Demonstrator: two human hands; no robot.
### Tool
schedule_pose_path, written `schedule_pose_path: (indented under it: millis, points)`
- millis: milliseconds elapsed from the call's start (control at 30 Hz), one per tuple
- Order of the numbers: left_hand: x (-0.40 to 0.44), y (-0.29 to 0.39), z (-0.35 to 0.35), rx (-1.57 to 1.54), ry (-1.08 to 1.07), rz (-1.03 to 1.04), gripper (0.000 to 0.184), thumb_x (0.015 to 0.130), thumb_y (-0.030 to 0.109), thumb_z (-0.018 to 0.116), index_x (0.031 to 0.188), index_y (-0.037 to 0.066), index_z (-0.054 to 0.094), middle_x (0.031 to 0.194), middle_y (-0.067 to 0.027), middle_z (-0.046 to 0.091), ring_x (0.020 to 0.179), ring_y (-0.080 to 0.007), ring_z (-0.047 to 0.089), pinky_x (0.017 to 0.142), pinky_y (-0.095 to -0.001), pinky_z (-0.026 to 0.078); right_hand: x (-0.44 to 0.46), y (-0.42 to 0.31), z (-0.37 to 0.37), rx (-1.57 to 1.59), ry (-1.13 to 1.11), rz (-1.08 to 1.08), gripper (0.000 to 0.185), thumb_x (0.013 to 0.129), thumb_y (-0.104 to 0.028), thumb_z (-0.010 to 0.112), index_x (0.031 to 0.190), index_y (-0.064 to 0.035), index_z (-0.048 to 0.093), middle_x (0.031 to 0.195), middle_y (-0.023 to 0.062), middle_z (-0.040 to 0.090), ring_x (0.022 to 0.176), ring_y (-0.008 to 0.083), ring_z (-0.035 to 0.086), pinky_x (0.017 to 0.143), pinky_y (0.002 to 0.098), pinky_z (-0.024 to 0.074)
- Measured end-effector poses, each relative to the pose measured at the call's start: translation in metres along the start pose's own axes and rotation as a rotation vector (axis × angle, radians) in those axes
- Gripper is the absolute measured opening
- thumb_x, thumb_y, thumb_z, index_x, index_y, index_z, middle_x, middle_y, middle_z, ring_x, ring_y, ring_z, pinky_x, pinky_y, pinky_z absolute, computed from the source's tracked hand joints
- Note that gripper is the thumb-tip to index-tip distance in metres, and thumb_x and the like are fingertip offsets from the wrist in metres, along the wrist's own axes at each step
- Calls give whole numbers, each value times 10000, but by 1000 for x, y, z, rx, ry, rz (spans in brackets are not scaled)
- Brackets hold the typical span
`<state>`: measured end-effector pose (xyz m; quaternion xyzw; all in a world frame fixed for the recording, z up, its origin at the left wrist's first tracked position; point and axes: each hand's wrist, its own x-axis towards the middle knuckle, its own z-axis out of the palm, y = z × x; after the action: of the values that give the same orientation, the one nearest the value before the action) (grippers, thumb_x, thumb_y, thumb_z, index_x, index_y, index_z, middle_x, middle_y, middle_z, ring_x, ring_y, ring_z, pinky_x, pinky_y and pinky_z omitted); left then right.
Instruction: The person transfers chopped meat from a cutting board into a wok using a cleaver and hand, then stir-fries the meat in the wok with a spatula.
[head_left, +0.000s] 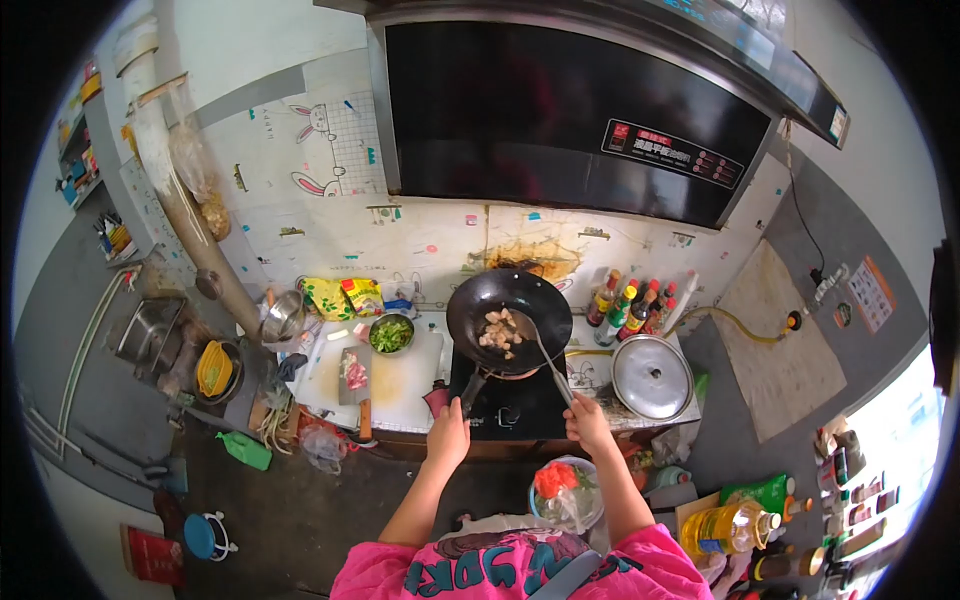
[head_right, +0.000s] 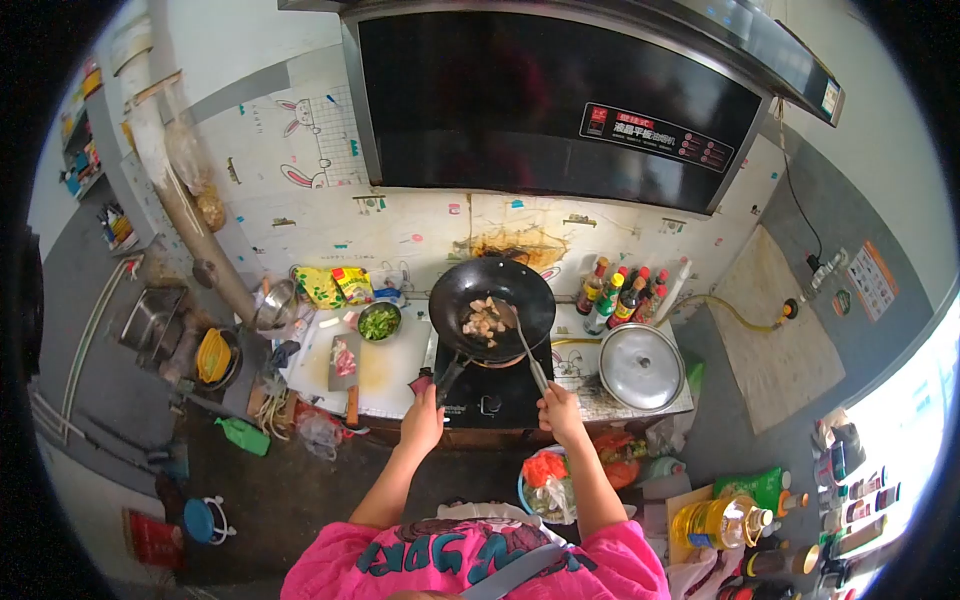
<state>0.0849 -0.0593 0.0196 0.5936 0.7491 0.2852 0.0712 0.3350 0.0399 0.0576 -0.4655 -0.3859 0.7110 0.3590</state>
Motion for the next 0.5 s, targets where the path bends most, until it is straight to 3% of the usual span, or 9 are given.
schedule_pose_path:
  millis: [167,500]
  points:
    - [0,-2,2,-12,15,16,481,812,133,567,1231,-11,381,939,-204,517,779,-366,574,640,-443,478,16,9,2,-48,22,-35,431,938,-168,400,1349,-87,297,698,9,422,446,53,310,378,203,271]
    - [0,-1,2,-7,15,5,483,806,127,572,1229,-9,381,937,-205,520,779,-366,576,635,-441,477,18,8,-2,-84,83,-54,439,935,-158,391,1354,-90,280,681,1,408,442,57,318,366,207,271]
